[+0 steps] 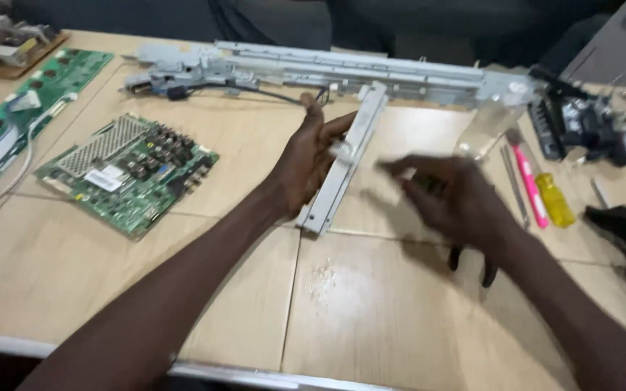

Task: Cleaning and inspecting internal components of an appliance using a cloth and toothbrush

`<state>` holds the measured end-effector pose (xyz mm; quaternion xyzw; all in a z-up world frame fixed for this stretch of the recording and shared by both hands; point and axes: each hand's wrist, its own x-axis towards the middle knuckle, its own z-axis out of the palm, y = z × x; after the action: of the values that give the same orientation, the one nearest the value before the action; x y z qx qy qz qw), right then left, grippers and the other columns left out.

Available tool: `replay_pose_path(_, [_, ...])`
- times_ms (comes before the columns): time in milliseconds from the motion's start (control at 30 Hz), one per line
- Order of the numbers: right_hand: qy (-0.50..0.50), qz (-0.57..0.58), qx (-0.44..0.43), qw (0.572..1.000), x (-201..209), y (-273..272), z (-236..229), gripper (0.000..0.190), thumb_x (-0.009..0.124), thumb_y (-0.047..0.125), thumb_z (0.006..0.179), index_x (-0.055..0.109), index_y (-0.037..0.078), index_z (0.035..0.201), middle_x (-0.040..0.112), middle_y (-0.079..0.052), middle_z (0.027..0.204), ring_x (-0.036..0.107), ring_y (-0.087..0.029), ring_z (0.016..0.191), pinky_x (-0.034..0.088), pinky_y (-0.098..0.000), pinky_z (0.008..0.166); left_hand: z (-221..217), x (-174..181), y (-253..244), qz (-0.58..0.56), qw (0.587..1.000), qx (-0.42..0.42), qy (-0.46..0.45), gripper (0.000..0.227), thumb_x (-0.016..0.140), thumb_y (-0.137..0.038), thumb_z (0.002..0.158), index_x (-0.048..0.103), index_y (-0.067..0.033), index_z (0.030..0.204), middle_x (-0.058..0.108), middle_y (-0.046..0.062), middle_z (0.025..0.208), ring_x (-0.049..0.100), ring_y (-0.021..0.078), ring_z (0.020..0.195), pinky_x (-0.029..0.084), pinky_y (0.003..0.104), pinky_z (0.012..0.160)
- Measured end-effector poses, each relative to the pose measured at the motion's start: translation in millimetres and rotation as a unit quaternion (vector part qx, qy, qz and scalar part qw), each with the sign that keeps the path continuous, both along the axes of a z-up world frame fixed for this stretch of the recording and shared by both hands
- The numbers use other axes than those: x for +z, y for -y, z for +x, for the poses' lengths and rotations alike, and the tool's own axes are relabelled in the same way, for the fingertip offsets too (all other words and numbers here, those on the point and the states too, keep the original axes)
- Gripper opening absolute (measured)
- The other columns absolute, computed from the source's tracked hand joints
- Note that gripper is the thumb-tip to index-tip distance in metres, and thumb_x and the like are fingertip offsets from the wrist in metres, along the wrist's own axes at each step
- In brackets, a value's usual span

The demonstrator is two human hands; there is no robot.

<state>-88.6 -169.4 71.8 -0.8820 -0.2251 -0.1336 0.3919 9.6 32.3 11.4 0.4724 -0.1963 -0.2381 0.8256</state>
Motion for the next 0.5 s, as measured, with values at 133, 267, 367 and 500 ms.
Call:
replay_pose_path(133, [-0.013, 0.000, -0.010, 1.000, -18, 14, 10, 0.022, 0.065, 0.005, 0.092, 0.076, 0.005, 0.112, 0.056, -0.015, 0.047, 0.048, -0.017, 0.045, 0.038, -0.0330, 0.046, 23, -19, 8, -0.006, 0.999, 0.026, -0.046, 0.099, 0.018, -0.082, 0.092, 0.050, -0.0130, 0.155, 0.057, 0.023, 0.145, 0.057, 0.0399, 0.133, 0.052, 0.039, 0.104])
replay_pose_path(267, [-0.037, -0.002, -0.016, 0.999, 6, 6, -3, 0.030, 0.062, -0.001, 0.088, 0.081, 0.008, 0.110, 0.054, -0.011, 0.044, 0.048, -0.017, 0.041, 0.038, -0.0301, 0.044, 4, 0, 9, -0.007, 0.999, 0.029, -0.017, 0.105, 0.024, -0.087, 0.086, 0.054, -0.0105, 0.151, 0.059, 0.024, 0.138, 0.055, 0.0407, 0.133, 0.049, 0.043, 0.109])
replay_pose_path(367, [-0.033, -0.039, -0.040, 0.998, -8, 13, 8, 0.028, 0.064, 0.006, 0.093, 0.080, 0.010, 0.115, 0.058, -0.003, 0.053, 0.044, -0.012, 0.044, 0.032, -0.0282, 0.044, 10, -4, 4, -0.006, 0.999, 0.033, -0.031, 0.104, 0.027, -0.082, 0.083, 0.057, -0.0064, 0.148, 0.066, 0.019, 0.129, 0.063, 0.0330, 0.119, 0.054, 0.041, 0.096])
replay_pose_path(500, [-0.256, -0.051, 0.015, 0.965, -1, 5, -7, 0.030, 0.068, 0.020, 0.093, 0.086, 0.015, 0.117, 0.080, -0.006, 0.067, 0.051, -0.012, 0.046, 0.036, -0.0273, 0.042, 9, 5, 8, -0.038, 0.999, 0.011, -0.027, 0.098, 0.023, -0.072, 0.088, 0.055, -0.0012, 0.147, 0.066, 0.019, 0.137, 0.066, 0.0291, 0.122, 0.054, 0.040, 0.102])
